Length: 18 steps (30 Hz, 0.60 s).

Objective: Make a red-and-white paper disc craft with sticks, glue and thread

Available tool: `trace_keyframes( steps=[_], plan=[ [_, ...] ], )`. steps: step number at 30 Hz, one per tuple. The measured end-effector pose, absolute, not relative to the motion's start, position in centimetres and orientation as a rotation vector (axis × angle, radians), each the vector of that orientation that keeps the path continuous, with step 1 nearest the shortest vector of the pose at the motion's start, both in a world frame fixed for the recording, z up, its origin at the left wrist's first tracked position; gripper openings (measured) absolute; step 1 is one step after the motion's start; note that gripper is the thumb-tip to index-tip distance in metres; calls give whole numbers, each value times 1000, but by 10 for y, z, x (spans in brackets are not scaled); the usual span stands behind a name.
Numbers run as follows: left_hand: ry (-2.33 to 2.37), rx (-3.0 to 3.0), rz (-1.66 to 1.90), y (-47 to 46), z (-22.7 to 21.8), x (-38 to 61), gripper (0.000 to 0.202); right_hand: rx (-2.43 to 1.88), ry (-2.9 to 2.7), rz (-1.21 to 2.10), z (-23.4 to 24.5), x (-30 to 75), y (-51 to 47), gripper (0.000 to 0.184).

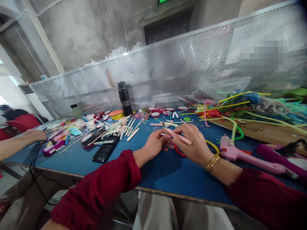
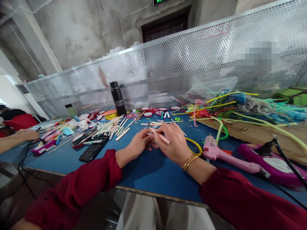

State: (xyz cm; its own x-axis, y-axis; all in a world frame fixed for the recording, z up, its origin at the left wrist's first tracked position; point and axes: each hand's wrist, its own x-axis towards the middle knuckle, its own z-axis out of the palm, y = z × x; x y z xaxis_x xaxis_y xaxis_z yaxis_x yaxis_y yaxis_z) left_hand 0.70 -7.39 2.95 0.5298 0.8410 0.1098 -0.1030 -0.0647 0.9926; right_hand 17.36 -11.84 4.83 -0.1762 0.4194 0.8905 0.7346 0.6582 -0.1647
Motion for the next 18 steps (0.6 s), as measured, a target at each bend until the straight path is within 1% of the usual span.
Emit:
trace_keyframes(
  steps=[8, 18],
  plan=[
    [687, 1423, 890, -74, 29, 7, 30, -936, -1795, -383, 47, 173, -118, 11],
    [697, 1438, 883, -73, 27, 7, 28, -918, -1802, -377, 46, 175, -117, 11]
  ],
)
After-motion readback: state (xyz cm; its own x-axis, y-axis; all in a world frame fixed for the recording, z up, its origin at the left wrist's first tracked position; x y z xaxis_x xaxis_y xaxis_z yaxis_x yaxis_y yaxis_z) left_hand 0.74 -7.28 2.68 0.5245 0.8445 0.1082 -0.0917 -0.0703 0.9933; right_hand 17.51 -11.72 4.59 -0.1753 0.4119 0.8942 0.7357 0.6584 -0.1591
